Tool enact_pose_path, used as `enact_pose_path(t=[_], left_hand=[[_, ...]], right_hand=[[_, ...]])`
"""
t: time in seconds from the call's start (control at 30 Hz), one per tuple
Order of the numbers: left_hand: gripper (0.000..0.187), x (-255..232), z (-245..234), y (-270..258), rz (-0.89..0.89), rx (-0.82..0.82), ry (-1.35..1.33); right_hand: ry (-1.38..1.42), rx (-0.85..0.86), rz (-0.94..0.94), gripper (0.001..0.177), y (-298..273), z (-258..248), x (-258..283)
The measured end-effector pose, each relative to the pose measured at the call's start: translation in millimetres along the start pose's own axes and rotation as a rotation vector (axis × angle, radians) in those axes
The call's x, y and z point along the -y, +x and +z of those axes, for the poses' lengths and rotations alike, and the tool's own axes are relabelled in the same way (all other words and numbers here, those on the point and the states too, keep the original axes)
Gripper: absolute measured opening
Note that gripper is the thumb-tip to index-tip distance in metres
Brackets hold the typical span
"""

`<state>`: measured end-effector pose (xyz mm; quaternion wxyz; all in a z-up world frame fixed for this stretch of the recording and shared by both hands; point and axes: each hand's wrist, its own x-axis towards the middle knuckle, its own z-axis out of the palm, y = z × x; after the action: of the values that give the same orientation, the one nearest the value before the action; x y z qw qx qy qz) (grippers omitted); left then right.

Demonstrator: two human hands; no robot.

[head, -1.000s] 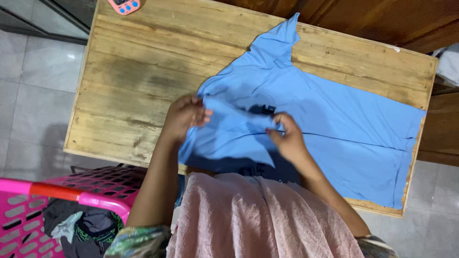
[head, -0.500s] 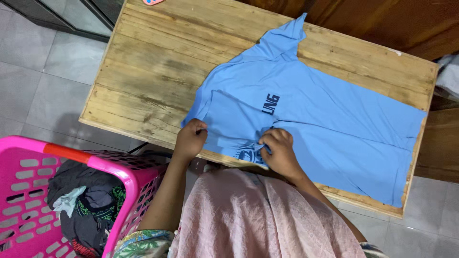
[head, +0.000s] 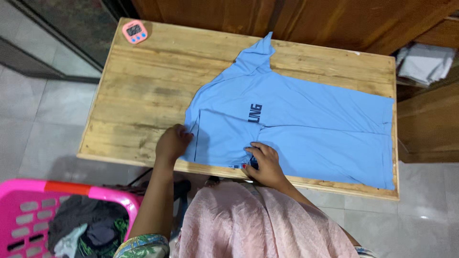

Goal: The person takes a light blue shirt and a grey and green shirt from a laundry basket, folds them one at a time on a wooden table, and places them inside a wooden closet.

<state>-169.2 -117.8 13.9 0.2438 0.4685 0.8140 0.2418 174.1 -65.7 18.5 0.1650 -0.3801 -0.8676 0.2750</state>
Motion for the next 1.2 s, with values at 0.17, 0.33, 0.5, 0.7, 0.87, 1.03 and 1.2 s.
enact_pose_path(t=[0.17,0.33,0.5,0.7,0.87,1.03,1.2], left_hand=[[0.025,2.8,7.1,50.9,0.104,-0.17,0.09],[0.036,-3.6,16.5,90.6,0.043,-0.141,0.123],[0.04,-10.7,16.7,97.1,-0.103,-0.075,0.142],[0.04,-17.1,9.5,95.6,-0.168,-0.099,0.124],[0.041,-27.3,5.3,88.6,-0.173,-0.159,0.099],[0.028,-32.0,10.6,88.0,-0.14,-0.219,0.075],[0.038,-21.9,25.2,96.0,-0.162,-0.303,0.144]], right_hand=[[-0.033,-0.077,0.109,0.051,-1.4,12.9,12.3],[-0.019,-0.191,0.21,0.045,2.3,21.9,27.8],[0.006,-0.231,0.182,0.037,13.0,9.1,13.0],[0.342,-0.208,0.29,0.027,44.8,-15.3,-38.2],[0.205,-0.266,0.198,0.02,113.4,-35.3,-84.7],[-0.069,-0.256,-0.071,0.02,199.3,-59.7,-120.5],[-0.373,-0.129,-0.145,0.036,277.4,-61.2,-129.7]])
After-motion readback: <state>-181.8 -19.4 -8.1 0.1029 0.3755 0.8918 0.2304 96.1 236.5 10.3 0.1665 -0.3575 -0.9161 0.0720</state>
